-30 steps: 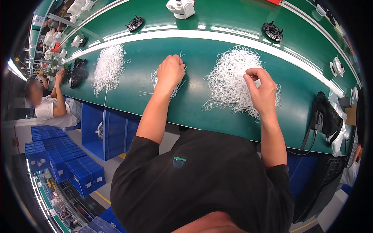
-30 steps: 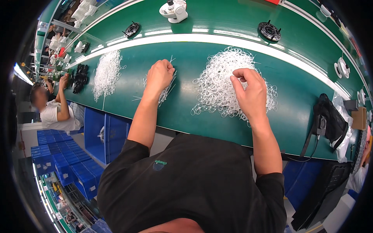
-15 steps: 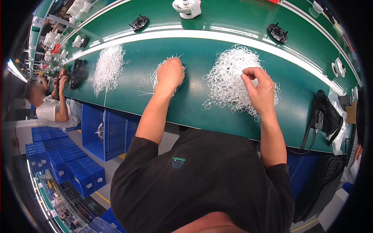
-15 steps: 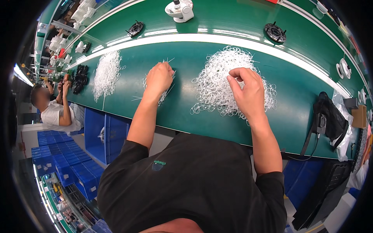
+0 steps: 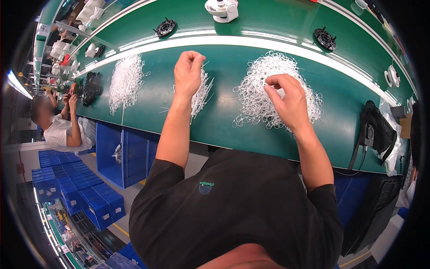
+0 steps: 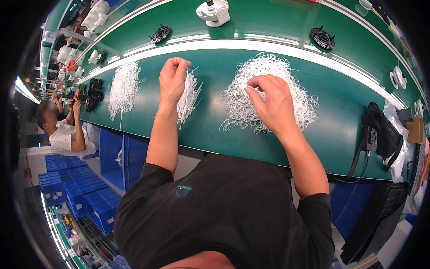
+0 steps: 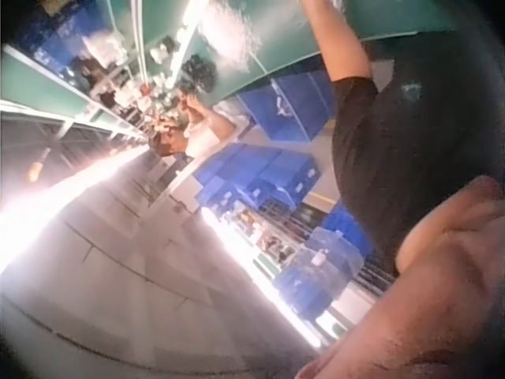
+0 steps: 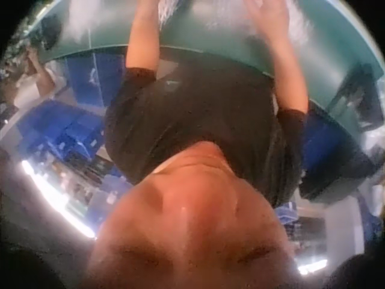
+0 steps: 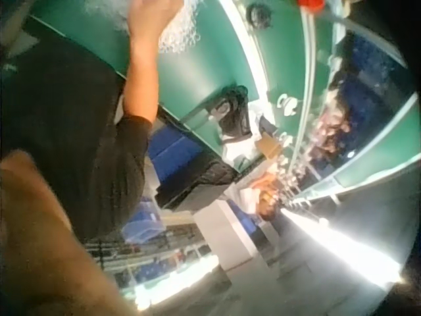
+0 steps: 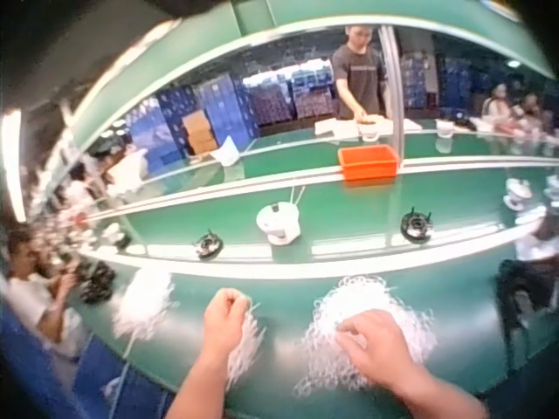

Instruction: The person assembles small white circular devices on a green workbench. They repeatedly pick up the devices, insert white zip ties into slots, and place the devices back down. The person also gathers and organizes piles of white zip ties on the table.

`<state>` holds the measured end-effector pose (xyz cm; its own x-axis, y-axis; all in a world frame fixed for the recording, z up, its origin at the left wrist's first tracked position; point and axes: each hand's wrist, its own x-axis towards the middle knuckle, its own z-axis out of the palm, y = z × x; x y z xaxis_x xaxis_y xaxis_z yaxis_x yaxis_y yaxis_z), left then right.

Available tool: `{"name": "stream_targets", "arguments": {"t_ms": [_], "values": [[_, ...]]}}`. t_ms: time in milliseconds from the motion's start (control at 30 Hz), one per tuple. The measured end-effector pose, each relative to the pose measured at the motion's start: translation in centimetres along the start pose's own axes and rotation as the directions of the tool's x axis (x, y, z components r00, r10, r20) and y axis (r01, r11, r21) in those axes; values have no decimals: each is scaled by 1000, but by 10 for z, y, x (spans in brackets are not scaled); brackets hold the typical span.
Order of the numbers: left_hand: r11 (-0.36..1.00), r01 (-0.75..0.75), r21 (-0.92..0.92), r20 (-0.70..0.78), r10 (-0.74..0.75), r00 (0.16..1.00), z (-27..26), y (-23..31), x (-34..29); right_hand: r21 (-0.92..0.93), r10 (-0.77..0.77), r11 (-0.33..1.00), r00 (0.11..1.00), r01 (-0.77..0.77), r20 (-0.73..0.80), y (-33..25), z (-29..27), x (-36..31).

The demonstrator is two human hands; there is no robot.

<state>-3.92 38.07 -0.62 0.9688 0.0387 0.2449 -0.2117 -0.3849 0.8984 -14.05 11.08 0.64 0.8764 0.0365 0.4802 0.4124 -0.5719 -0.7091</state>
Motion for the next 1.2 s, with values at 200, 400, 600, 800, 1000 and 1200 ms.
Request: {"name": "stream_targets", "arguments": {"t_ms": [200,400,600,800,1000,1200], "values": [[842,91,-531,125,-29,992,7,16,-11,134,-54,990,998,51,17,-23,20,11],[566,317,-761,357,-43,933,27,44,-38,262,-40,964,998,50,-41,-26,41,21],[537,388,-749,421,-68,905,36,46,-48,329,100,936,991,-122,85,-21,36,17],[834,131,-537,175,-42,984,49,48,-58,364,129,921,990,-138,49,-17,39,13],[793,142,-593,194,-31,981,59,48,-65,608,279,768,960,-200,-37,-18,42,17],[747,208,-631,248,-60,967,60,46,-65,486,193,867,974,-111,-122,-17,44,14]]}}
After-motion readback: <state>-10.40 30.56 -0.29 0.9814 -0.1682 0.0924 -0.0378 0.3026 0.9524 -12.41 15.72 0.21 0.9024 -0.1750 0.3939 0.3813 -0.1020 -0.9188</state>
